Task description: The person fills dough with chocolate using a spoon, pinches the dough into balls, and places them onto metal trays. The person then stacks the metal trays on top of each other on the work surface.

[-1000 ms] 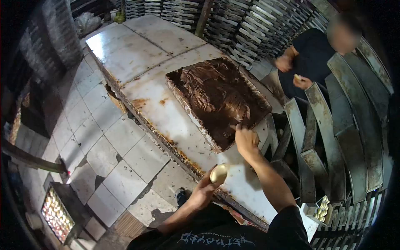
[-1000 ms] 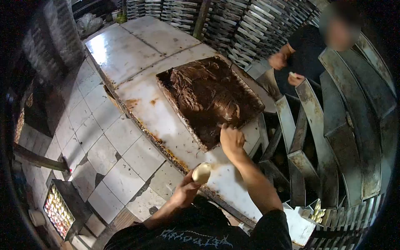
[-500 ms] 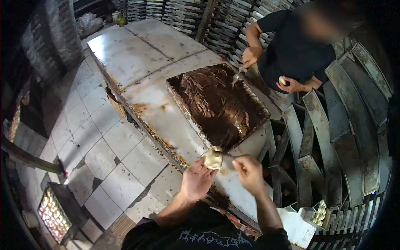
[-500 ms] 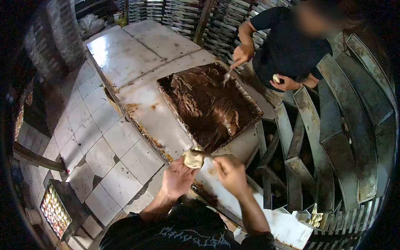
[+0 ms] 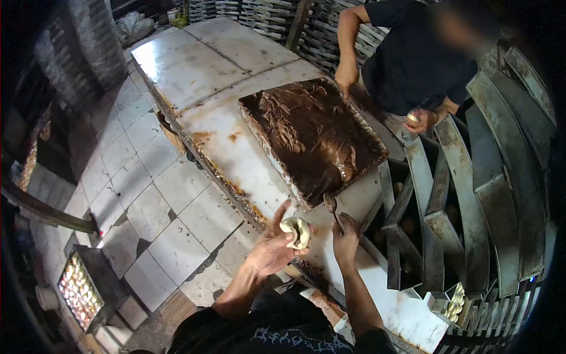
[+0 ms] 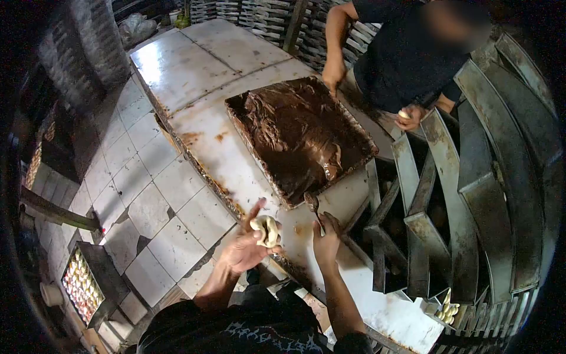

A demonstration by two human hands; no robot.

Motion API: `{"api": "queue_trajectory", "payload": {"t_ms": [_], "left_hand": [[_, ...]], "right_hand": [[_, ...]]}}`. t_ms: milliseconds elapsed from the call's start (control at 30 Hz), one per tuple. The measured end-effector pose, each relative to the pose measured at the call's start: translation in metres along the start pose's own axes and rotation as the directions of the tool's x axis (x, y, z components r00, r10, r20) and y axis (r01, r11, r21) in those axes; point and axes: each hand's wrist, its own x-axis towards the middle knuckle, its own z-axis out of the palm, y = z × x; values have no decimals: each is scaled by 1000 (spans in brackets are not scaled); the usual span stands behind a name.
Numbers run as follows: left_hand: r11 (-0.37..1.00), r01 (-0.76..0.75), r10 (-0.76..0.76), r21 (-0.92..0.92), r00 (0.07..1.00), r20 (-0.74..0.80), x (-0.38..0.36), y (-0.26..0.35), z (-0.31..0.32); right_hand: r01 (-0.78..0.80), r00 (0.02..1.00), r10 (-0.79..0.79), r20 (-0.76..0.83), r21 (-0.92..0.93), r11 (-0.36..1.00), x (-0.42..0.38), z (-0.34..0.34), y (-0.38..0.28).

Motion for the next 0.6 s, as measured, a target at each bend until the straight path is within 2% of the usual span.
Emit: {"api": "queue_trajectory", "payload": {"t_ms": [33, 67, 100, 133, 167, 200, 233, 267, 300, 333, 367, 400, 433, 467, 500, 567, 600], "left_hand": [[997, 65, -64, -52, 998, 7, 0, -12, -4], [994, 108, -107, 27, 993, -41, -1, -22, 1], [981, 163, -154, 105, 984, -89, -2, -33, 7], [976, 190, -182, 107, 980, -86, -2, -45, 6], [932, 240, -232, 270, 971, -63, -1, -59, 4], [861, 277, -286, 426, 957, -43, -1, -74, 5], [851, 303, -317, 429, 948, -39, -1, -87, 11], [804, 333, -356, 492, 933, -51, -2, -99, 17], [753, 356, -387, 553, 920, -65, -5, -111, 22], [743, 369, -403, 559, 913, -67, -8, -124, 23], [818, 424, -439, 389, 897, -53, -13, -139, 23], [863, 463, -466, 201, 884, -34, -18, -155, 22], [876, 483, -483, 3, 876, -9, -23, -173, 23], [874, 485, -485, 6, 874, -13, -29, -193, 27], [906, 421, -422, -54, 906, -17, -35, -215, 31], [941, 296, -304, -163, 952, -27, -39, -263, 43], [933, 325, -339, -157, 938, -67, -42, -288, 61]], "right_hand": [[-54, 996, 62, -59, 142, 988, -1, -11, -10], [-204, 979, 189, 82, 288, 936, 0, -29, -24], [-225, 974, 211, 77, 283, 933, 1, -49, -33], [-333, 929, 210, 304, 440, 834, 4, -70, -39], [-455, 850, 155, 503, 554, 698, 5, -88, -42], [-465, 797, 65, 600, 541, 700, 5, -104, -42], [-474, 727, -27, 686, 531, 703, 3, -119, -41], [-394, 669, -127, 732, 494, 775, 0, -135, -40], [-403, 682, -110, 723, 497, 769, -12, -146, -30], [-297, 734, -175, 657, 542, 786, -24, -157, -18], [-185, 772, -247, 586, 578, 794, -36, -167, -7], [-135, 833, -228, 504, 585, 800, -52, -185, -3], [-142, 876, -147, 459, 537, 831, -70, -204, -2], [37, 916, -205, 345, 438, 898, -91, -217, 1], [199, 934, -274, 228, 304, 932, -113, -227, 5], [326, 927, -343, 149, 128, 937, -157, -241, 25], [333, 931, -342, 129, 88, 939, -176, -255, 37]]}}
